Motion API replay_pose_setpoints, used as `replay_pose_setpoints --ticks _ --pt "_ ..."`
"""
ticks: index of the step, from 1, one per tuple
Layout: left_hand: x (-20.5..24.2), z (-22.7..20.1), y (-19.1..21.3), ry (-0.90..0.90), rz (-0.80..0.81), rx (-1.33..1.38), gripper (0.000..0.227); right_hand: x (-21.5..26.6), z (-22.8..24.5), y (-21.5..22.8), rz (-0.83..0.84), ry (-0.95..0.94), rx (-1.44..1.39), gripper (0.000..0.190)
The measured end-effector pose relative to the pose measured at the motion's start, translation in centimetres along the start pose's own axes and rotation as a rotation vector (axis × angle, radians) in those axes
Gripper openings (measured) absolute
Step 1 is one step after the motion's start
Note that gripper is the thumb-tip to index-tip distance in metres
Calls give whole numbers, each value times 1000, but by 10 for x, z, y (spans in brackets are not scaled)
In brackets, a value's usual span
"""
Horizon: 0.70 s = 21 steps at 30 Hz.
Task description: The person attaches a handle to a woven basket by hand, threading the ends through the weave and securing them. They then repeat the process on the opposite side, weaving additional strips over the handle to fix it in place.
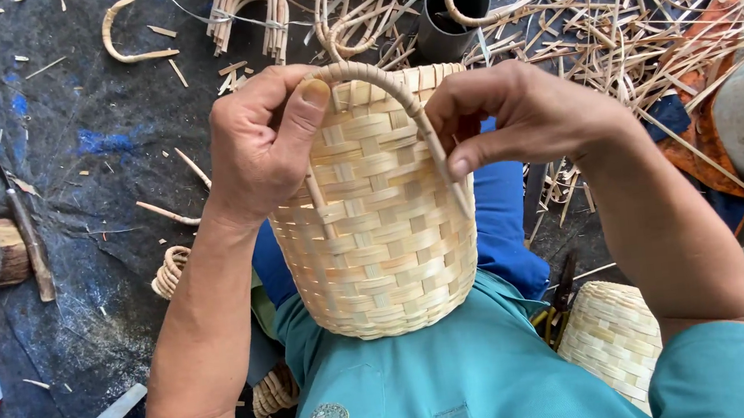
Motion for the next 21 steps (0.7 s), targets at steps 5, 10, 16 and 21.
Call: replay_pose_setpoints --ticks 5,10,16,21 --pt "0 4 -2 60 4 -3 28 -13 7 -12 -107 33 291 38" --pt "-2 6 0 59 4 -4 26 -21 20 -16 -194 58 636 46" --pt "0 10 -1 51 3 -24 27 -22 14 -10 -196 52 558 44" --pt "-1 8 0 1 -15 -39 27 -24 14 -12 -191 55 541 44"
Point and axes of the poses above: each hand's wrist, its own x-axis away from the middle knuckle, its own y-axis out of the back of the hand, z = x × y, the point moved 10 cm from there along -x, towards the middle knuckle, and after that the axes turned 13 degrees about -x, right-handed, at the moved point
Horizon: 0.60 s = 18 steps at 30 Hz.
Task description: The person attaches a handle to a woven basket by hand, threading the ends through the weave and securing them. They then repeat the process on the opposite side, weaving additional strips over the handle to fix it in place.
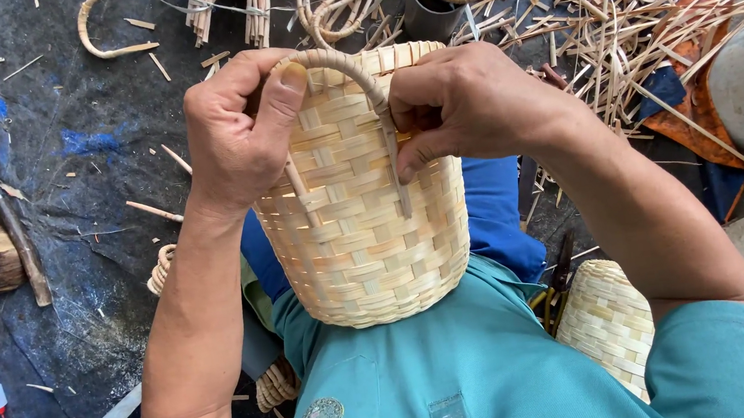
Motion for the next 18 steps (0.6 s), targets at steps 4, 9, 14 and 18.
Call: replay_pose_setpoints --ticks 4,9,14,18 --pt "0 1 0 37 9 7 28 -1 3 2 1 8 23 44" --pt "2 0 -2 13 22 74 31 6 -13 14 119 -198 -189 35" --pt "1 2 1 41 23 45 40 9 -2 41 133 -160 -311 33" --pt "2 6 -3 85 45 124 56 -1 15 32 119 -202 -337 58"
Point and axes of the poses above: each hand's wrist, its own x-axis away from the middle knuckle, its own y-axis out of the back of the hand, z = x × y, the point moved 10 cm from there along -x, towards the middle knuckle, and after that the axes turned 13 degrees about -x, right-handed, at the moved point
